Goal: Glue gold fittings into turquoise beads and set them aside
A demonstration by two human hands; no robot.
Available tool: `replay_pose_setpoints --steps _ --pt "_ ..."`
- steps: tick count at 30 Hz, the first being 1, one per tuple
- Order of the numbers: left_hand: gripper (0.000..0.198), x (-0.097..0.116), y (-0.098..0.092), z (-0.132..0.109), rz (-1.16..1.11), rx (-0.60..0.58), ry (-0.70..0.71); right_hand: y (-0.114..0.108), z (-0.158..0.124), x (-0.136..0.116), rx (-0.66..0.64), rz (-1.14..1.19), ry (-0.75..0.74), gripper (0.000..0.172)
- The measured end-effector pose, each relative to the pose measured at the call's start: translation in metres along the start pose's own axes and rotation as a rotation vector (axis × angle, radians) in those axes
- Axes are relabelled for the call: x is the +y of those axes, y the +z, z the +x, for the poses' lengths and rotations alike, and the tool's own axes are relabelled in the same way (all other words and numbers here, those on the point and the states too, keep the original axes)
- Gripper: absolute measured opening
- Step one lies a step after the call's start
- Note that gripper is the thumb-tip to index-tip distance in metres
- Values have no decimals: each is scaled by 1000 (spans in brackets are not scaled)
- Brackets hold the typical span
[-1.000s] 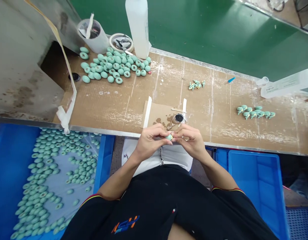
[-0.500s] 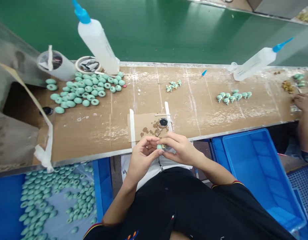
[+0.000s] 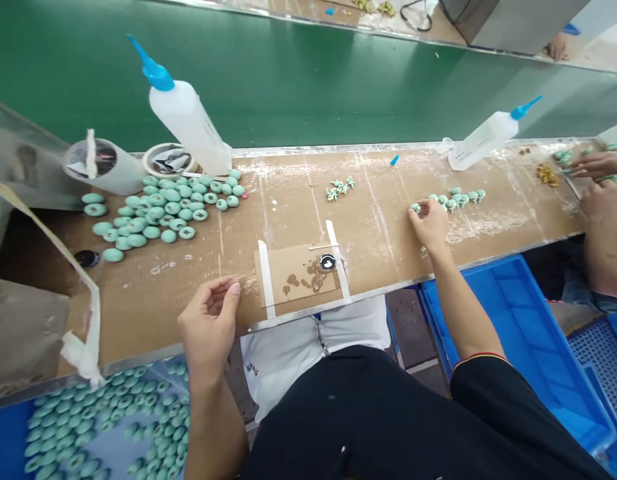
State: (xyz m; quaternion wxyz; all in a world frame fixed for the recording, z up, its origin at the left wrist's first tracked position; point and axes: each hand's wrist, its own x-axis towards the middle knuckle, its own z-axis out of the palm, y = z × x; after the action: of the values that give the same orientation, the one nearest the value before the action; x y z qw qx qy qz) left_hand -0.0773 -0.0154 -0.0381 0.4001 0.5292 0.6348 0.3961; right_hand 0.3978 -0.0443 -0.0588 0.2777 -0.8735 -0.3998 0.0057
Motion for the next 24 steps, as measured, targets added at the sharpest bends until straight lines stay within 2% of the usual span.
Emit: replay_pose_setpoints --steps 4,7,9,12,16,19,24 --pt "18 -5 -10 24 122 121 44 10 7 14 72 -43 -9 19" --pt "17 -1 -14 52 192 216 139 15 1 17 158 -75 -66 24" --pt "20 5 -13 72 224 238 189 16 -5 14 212 -106 -110 33" --pt "16 14 -5 98 323 185 235 14 -11 0 224 -122 -188 41" --pt "15 17 9 115 470 175 202 13 -10 -25 135 -102 -320 35" --pt "17 13 15 119 491 171 218 18 -6 -50 7 -42 -423 30" --pt "16 5 16 128 486 146 256 46 -2 -103 -278 100 -564 22"
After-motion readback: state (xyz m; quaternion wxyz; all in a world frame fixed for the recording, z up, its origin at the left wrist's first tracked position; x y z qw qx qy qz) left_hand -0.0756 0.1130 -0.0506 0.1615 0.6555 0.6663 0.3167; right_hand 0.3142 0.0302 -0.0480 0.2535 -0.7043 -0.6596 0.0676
